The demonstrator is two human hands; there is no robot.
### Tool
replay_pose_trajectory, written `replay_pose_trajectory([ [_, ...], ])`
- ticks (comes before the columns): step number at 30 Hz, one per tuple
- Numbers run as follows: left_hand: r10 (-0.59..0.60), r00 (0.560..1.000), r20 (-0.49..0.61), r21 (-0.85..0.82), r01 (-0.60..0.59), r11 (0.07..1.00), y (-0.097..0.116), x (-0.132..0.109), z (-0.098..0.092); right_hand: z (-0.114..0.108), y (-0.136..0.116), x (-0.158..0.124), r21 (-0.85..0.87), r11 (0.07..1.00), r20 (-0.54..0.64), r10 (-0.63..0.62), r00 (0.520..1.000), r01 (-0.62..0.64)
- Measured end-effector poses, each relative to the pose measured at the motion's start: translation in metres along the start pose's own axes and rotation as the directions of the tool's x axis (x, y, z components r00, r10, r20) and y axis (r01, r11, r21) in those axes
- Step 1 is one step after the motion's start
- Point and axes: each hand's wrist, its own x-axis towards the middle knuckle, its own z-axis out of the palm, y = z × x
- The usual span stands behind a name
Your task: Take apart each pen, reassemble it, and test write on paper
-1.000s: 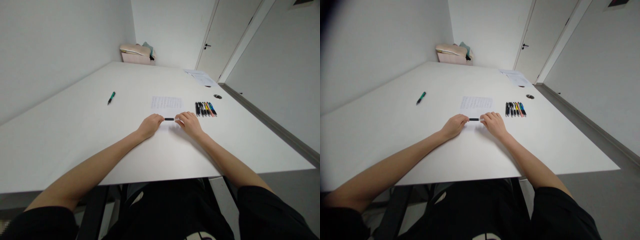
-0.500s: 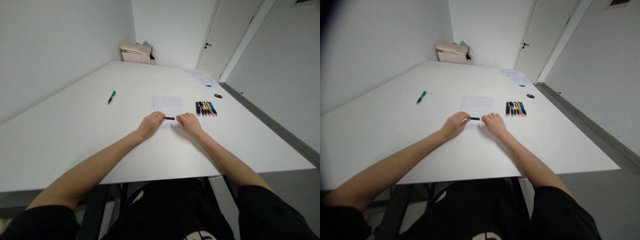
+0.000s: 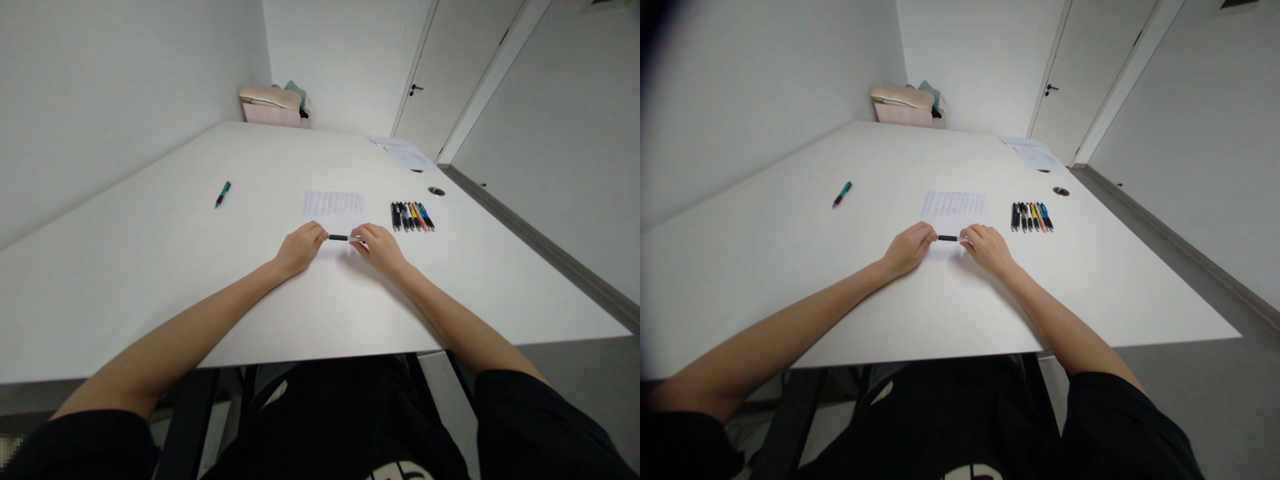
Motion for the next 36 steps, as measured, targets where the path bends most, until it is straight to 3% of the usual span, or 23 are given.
replay_pose_trajectory([
  [6,-0.063,0.998,0.026,-0.074,0.064,0.995,-0.0047,-0.001,0.0014,0.0,-0.0003,-0.0001,-0.042,0.998,0.043,0.045,0.998,-0.043],
  [13,0.085,0.996,-0.032,-0.001,-0.085,0.996,-0.0052,-0.0047,0.0012,-0.0011,-0.0012,0.0006,-0.136,0.988,0.107,0.086,0.99,-0.072],
  [17,0.104,0.993,-0.056,0.011,-0.104,0.995,-0.0048,-0.0041,0.0019,-0.0001,-0.0012,0.0009,-0.137,0.988,0.127,0.089,0.988,-0.071],
  [30,0.035,0.999,0.003,-0.029,-0.034,0.999,-0.0024,-0.0025,0.0,-0.0015,0.001,-0.0017,-0.019,0.999,0.043,0.028,0.999,-0.027],
  [36,0.036,0.999,0.013,-0.035,-0.035,0.999,-0.0057,-0.0023,0.001,-0.002,0.0018,-0.0018,-0.015,1.0,0.056,0.025,0.998,-0.024],
])
